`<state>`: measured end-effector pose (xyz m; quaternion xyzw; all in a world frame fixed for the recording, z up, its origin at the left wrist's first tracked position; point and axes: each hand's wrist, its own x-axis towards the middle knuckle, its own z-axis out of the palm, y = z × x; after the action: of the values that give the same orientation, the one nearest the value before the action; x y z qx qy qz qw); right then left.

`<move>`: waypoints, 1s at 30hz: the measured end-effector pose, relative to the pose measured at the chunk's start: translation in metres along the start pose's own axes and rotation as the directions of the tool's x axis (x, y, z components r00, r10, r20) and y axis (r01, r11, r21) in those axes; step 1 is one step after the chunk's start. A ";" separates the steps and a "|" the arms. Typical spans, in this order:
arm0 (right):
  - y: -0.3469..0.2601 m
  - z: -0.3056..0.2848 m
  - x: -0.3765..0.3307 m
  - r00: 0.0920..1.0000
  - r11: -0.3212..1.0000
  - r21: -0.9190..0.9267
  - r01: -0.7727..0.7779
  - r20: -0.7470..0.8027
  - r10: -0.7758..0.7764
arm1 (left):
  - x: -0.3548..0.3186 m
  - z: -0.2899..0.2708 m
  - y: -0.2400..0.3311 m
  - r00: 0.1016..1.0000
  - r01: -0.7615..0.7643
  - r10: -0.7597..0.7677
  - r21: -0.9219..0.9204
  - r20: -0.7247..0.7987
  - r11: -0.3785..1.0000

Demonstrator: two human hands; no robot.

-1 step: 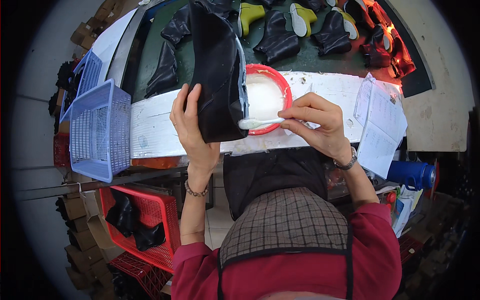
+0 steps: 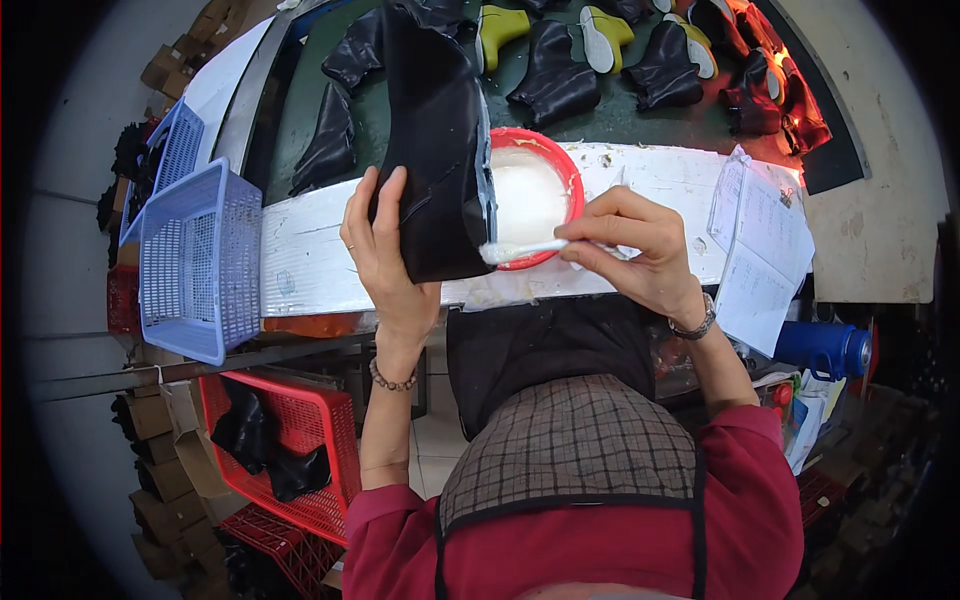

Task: Applying glue to the edges of shoe upper components using a brush and a bowl of adhesive.

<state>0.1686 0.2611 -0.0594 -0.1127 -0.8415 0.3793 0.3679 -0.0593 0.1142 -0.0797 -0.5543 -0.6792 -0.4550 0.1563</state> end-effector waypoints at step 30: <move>0.058 0.003 0.044 0.995 0.998 0.015 0.064 0.075 -0.064 | -0.066 -0.082 -0.073 0.510 0.699 -0.500 -0.676 0.700 -0.233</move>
<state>0.1298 0.3202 -0.0791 -0.0691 -0.8555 0.3765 0.3487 -0.1268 0.0108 -0.1156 -0.1419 -0.4204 -0.7283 -0.5222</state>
